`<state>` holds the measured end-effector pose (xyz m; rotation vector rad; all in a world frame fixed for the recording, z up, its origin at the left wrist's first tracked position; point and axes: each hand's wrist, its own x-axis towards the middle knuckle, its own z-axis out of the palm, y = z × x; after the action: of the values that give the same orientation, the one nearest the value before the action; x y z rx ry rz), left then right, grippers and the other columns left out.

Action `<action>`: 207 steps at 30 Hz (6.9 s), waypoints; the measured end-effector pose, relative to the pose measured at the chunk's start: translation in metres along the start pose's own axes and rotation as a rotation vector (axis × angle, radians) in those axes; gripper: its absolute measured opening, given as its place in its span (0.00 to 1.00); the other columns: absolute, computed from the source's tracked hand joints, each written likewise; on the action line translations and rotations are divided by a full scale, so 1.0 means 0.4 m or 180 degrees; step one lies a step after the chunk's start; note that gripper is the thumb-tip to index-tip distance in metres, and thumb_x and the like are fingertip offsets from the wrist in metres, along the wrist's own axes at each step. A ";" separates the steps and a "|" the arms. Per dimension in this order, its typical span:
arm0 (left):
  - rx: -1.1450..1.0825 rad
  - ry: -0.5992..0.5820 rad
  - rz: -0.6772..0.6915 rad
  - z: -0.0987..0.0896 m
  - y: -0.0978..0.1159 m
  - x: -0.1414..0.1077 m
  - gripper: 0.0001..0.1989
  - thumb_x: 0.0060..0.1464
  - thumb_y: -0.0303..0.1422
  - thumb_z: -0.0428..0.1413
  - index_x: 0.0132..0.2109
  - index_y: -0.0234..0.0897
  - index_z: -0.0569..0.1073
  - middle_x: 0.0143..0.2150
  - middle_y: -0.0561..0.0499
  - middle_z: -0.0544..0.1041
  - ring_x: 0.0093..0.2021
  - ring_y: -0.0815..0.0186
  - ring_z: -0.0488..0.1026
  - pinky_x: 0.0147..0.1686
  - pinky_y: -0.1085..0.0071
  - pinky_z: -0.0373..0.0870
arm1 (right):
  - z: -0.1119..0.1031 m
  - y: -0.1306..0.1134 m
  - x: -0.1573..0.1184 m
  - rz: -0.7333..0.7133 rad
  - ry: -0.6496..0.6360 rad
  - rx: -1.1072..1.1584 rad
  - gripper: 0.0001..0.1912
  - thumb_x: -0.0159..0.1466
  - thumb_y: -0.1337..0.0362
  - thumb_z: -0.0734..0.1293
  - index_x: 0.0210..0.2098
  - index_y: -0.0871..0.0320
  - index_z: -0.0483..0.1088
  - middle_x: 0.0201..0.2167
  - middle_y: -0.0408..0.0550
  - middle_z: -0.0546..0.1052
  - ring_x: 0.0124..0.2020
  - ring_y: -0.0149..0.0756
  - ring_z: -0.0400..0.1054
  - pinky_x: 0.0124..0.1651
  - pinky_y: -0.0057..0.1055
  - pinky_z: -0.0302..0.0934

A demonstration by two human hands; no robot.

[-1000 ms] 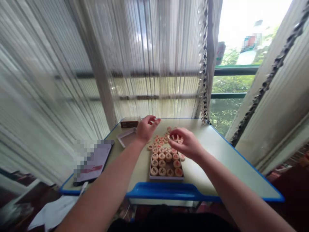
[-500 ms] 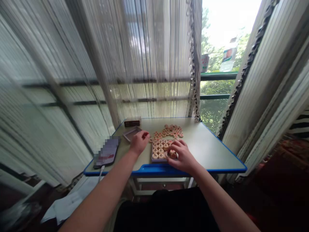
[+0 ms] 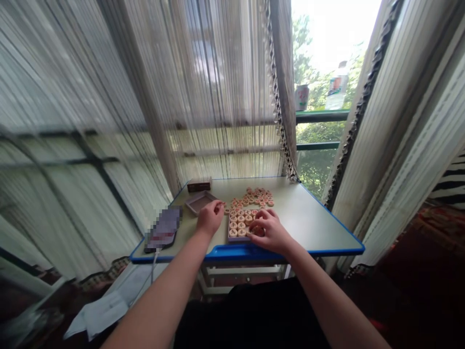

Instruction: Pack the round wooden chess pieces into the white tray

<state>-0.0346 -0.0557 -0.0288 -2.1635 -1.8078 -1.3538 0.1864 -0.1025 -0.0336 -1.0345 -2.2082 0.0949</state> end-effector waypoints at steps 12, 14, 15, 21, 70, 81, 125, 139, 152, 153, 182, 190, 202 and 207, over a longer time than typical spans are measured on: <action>0.0199 0.0000 0.0099 0.016 -0.011 -0.003 0.13 0.53 0.27 0.47 0.42 0.36 0.74 0.41 0.46 0.78 0.41 0.64 0.74 0.43 0.70 0.68 | 0.008 0.009 -0.004 0.0101 -0.0079 0.0082 0.10 0.55 0.57 0.66 0.34 0.51 0.75 0.38 0.50 0.67 0.45 0.44 0.57 0.51 0.44 0.56; 0.0222 -0.0024 0.0077 0.017 -0.011 -0.002 0.13 0.53 0.27 0.47 0.41 0.36 0.75 0.40 0.47 0.78 0.41 0.65 0.74 0.44 0.70 0.68 | 0.010 0.010 -0.003 0.0126 -0.0080 0.0088 0.10 0.55 0.57 0.66 0.34 0.51 0.75 0.38 0.50 0.66 0.46 0.44 0.58 0.51 0.44 0.55; 0.0231 -0.0045 0.0064 0.017 -0.010 -0.002 0.13 0.53 0.27 0.48 0.40 0.36 0.75 0.40 0.47 0.78 0.41 0.65 0.74 0.44 0.70 0.68 | 0.010 0.010 -0.003 0.0137 -0.0079 0.0091 0.10 0.55 0.57 0.67 0.34 0.51 0.75 0.38 0.50 0.66 0.46 0.44 0.58 0.51 0.44 0.55; 0.0246 -0.0074 0.0036 0.016 -0.009 -0.002 0.13 0.53 0.29 0.48 0.40 0.37 0.76 0.40 0.47 0.79 0.41 0.65 0.74 0.45 0.70 0.68 | 0.006 0.011 -0.003 0.0143 -0.0105 0.0137 0.10 0.54 0.57 0.67 0.35 0.52 0.75 0.39 0.50 0.66 0.46 0.45 0.57 0.52 0.45 0.53; -0.0388 -0.0913 -0.0375 0.060 0.030 0.153 0.11 0.50 0.35 0.53 0.37 0.35 0.76 0.35 0.48 0.78 0.35 0.65 0.74 0.36 0.71 0.69 | -0.033 0.088 0.122 0.0664 -0.0041 0.0610 0.13 0.57 0.54 0.63 0.36 0.54 0.73 0.39 0.49 0.70 0.46 0.44 0.59 0.49 0.41 0.55; 0.0065 -0.1762 0.0704 0.204 0.007 0.263 0.20 0.55 0.30 0.47 0.55 0.41 0.67 0.55 0.49 0.69 0.55 0.63 0.65 0.54 0.70 0.59 | 0.046 0.333 0.247 0.0976 0.1453 0.0177 0.11 0.57 0.58 0.62 0.31 0.56 0.73 0.33 0.50 0.70 0.38 0.41 0.63 0.45 0.39 0.58; -0.3225 -0.1550 -0.1125 0.164 0.065 0.223 0.10 0.45 0.29 0.61 0.35 0.30 0.71 0.33 0.47 0.78 0.34 0.69 0.75 0.44 0.65 0.71 | 0.019 0.200 0.215 0.0057 0.0925 0.0120 0.09 0.59 0.61 0.64 0.38 0.55 0.71 0.33 0.48 0.72 0.37 0.37 0.65 0.39 0.33 0.62; -0.3057 -0.1988 -0.1391 0.122 0.111 0.204 0.11 0.41 0.34 0.63 0.30 0.29 0.74 0.24 0.47 0.77 0.26 0.67 0.75 0.33 0.69 0.72 | 0.005 0.197 0.214 -0.0301 0.1176 -0.0145 0.07 0.58 0.63 0.65 0.36 0.57 0.72 0.32 0.49 0.75 0.34 0.37 0.65 0.39 0.35 0.63; -0.2801 -0.2086 -0.1209 0.105 0.124 0.200 0.09 0.43 0.33 0.61 0.30 0.30 0.73 0.24 0.47 0.76 0.26 0.69 0.74 0.31 0.71 0.70 | 0.004 0.180 0.210 -0.0316 0.1025 0.0051 0.10 0.57 0.61 0.66 0.38 0.58 0.70 0.36 0.51 0.71 0.38 0.37 0.65 0.42 0.35 0.62; -0.2738 -0.2114 -0.1201 0.102 0.122 0.202 0.10 0.43 0.34 0.61 0.30 0.30 0.73 0.25 0.47 0.77 0.26 0.69 0.74 0.30 0.71 0.70 | -0.001 0.176 0.211 -0.0241 0.1004 0.0069 0.10 0.57 0.61 0.66 0.38 0.59 0.70 0.35 0.50 0.71 0.38 0.36 0.65 0.41 0.34 0.62; -0.2027 -0.1078 -0.1211 0.130 0.063 0.233 0.09 0.45 0.36 0.57 0.26 0.32 0.71 0.22 0.50 0.74 0.15 0.76 0.62 0.16 0.78 0.56 | -0.083 0.065 0.179 0.0048 -0.2052 0.0446 0.15 0.50 0.53 0.70 0.31 0.58 0.72 0.30 0.44 0.73 0.30 0.31 0.64 0.29 0.25 0.55; -0.1976 -0.1047 -0.1084 0.146 0.047 0.234 0.10 0.44 0.37 0.56 0.26 0.32 0.71 0.23 0.50 0.74 0.15 0.76 0.62 0.16 0.78 0.57 | -0.089 0.057 0.181 0.0168 -0.2193 0.0501 0.15 0.50 0.54 0.69 0.31 0.59 0.72 0.30 0.44 0.73 0.28 0.29 0.64 0.27 0.24 0.54; -0.1835 -0.0821 -0.1059 0.149 0.024 0.239 0.09 0.44 0.36 0.55 0.26 0.33 0.71 0.21 0.52 0.73 0.15 0.76 0.62 0.17 0.78 0.58 | -0.097 0.063 0.185 0.0038 -0.2210 0.0706 0.08 0.53 0.66 0.65 0.30 0.60 0.75 0.28 0.45 0.74 0.27 0.29 0.65 0.31 0.25 0.57; -0.1897 -0.0818 -0.1019 0.151 0.026 0.238 0.10 0.45 0.36 0.55 0.26 0.33 0.71 0.22 0.51 0.74 0.15 0.76 0.61 0.17 0.77 0.58 | -0.088 0.066 0.182 0.0026 -0.2186 0.0675 0.08 0.52 0.68 0.64 0.28 0.59 0.76 0.25 0.43 0.73 0.25 0.28 0.64 0.30 0.24 0.57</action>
<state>0.0054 0.0471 -0.0038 -2.4892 -2.1265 -1.9798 0.1926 -0.0409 0.0247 -0.9834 -2.7131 0.7714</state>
